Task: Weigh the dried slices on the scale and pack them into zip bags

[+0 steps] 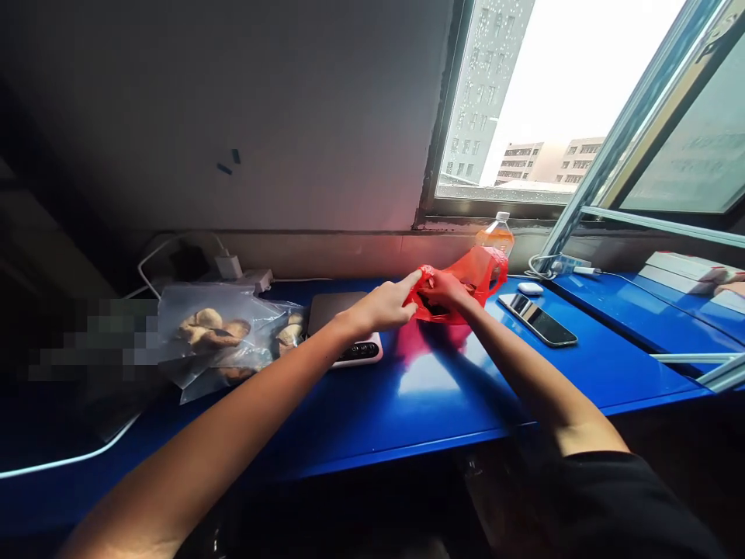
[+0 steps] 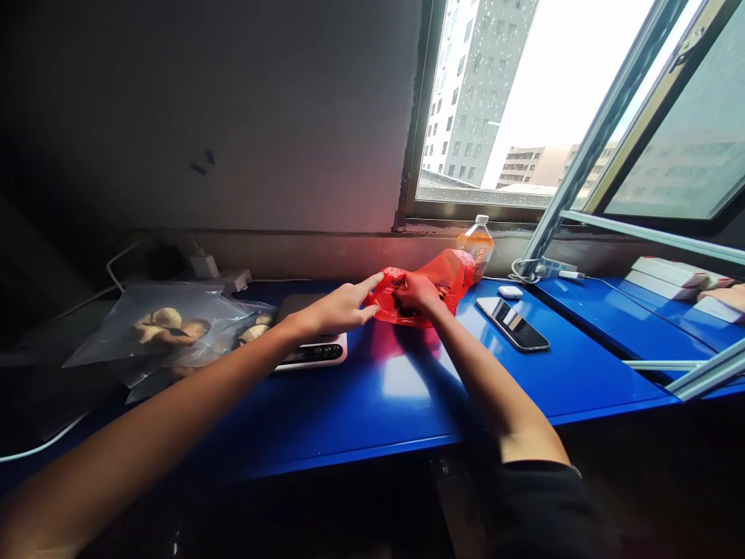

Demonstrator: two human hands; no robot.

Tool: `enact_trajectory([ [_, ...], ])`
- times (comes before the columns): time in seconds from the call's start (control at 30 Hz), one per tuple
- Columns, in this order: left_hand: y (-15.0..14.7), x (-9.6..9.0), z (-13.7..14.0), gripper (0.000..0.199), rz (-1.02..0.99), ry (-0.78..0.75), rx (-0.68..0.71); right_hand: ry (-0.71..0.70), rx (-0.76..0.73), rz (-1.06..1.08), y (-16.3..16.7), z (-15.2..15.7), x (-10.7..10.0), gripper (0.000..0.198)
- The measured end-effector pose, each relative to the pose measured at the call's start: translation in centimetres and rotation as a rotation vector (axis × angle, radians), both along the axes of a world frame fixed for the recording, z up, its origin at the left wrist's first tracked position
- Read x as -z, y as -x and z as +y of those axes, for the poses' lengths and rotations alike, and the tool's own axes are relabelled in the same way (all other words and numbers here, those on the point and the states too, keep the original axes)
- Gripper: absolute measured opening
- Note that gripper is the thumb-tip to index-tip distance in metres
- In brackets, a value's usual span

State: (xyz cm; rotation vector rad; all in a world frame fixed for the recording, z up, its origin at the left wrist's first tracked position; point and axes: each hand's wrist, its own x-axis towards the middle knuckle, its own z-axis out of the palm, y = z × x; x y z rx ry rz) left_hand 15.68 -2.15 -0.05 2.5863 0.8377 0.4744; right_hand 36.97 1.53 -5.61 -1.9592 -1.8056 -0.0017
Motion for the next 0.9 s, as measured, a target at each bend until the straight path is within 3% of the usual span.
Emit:
enact_trajectory([
  [0.17,1.5,-0.3,-0.1,0.077,0.011,0.032,0.088,-0.079,-0.001,0.300,-1.4,0.6,1.3,0.008],
  [0.3,2.5,0.5,-0.2,0.078,-0.037,0.072,0.098,-0.108,-0.105,0.570,-4.0,-1.9,0.7,0.033],
  [0.47,2.6,1.5,-0.7,0.075,-0.106,0.160,0.100,-0.130,-0.218,0.795,-5.9,-4.5,-0.1,0.032],
  [0.73,3.5,1.1,-1.7,0.068,-0.154,0.080,0.124,-0.227,-0.164,0.658,-5.7,-4.0,0.8,0.024],
  [0.9,8.2,-0.1,0.4,0.064,-0.141,0.019,-0.045,-0.296,-0.124,0.469,-5.0,-3.4,1.1,0.031],
])
